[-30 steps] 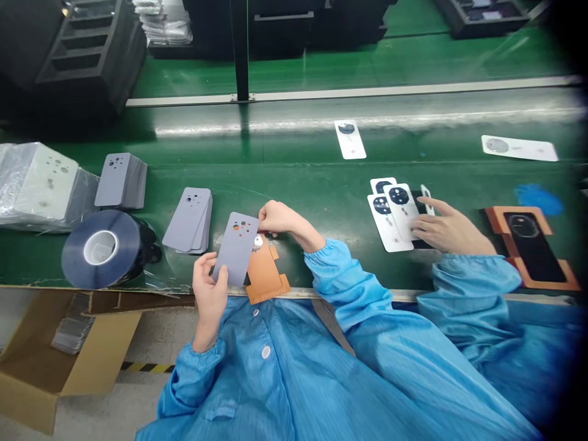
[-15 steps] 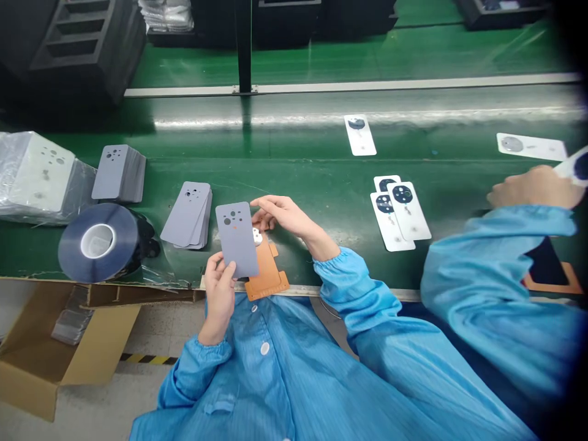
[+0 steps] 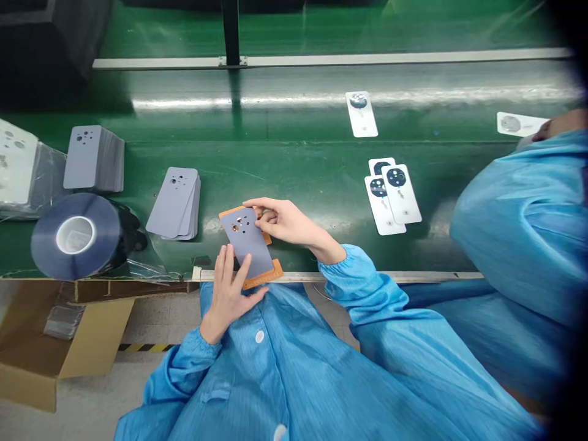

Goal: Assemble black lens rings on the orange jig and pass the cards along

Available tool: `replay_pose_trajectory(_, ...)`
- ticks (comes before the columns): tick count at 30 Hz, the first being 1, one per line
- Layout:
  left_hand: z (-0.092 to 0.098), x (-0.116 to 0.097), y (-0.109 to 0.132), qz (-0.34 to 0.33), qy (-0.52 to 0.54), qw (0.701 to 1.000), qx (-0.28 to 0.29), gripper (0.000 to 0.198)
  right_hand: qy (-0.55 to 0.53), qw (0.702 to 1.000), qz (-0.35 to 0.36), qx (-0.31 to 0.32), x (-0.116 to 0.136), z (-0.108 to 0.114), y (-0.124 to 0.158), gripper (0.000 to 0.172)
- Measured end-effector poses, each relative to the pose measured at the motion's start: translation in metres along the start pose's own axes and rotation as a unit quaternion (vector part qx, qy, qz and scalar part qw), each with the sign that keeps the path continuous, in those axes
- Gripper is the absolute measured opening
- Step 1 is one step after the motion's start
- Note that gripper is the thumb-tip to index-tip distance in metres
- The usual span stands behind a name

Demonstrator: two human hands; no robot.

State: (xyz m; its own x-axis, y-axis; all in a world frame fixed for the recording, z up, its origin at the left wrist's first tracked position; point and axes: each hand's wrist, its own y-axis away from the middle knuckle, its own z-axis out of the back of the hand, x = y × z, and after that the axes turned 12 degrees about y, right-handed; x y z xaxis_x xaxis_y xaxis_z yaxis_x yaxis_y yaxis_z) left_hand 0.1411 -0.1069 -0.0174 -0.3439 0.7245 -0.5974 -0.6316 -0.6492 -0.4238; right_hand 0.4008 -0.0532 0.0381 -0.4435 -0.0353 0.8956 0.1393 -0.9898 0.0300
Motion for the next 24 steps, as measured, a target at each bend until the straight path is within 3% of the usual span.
replay_pose_trajectory(3,-0.004,0.0,0.006,0.001,-0.034,0.999,0.031,0.086,0.038,0.999,0.008,-0.014,-0.004,-0.003,0.006,0.051)
replay_pose_trajectory(7,-0.009,0.003,0.013,0.003,-0.034,0.999,0.04,0.083,0.111,0.992,0.033,-0.04,-0.003,-0.007,0.009,0.053)
replay_pose_trajectory(12,-0.014,0.007,0.019,0.002,-0.025,0.998,0.051,0.063,0.217,0.974,0.033,-0.062,-0.014,-0.016,0.006,0.057)
replay_pose_trajectory(17,-0.015,0.007,0.02,0.004,-0.016,0.999,0.041,0.054,0.305,0.952,0.005,-0.024,-0.024,-0.022,0.003,0.074)
replay_pose_trajectory(24,-0.016,0.008,0.02,-0.007,-0.018,0.999,0.031,0.053,0.447,0.892,0.068,0.024,-0.005,-0.051,0.025,0.054)
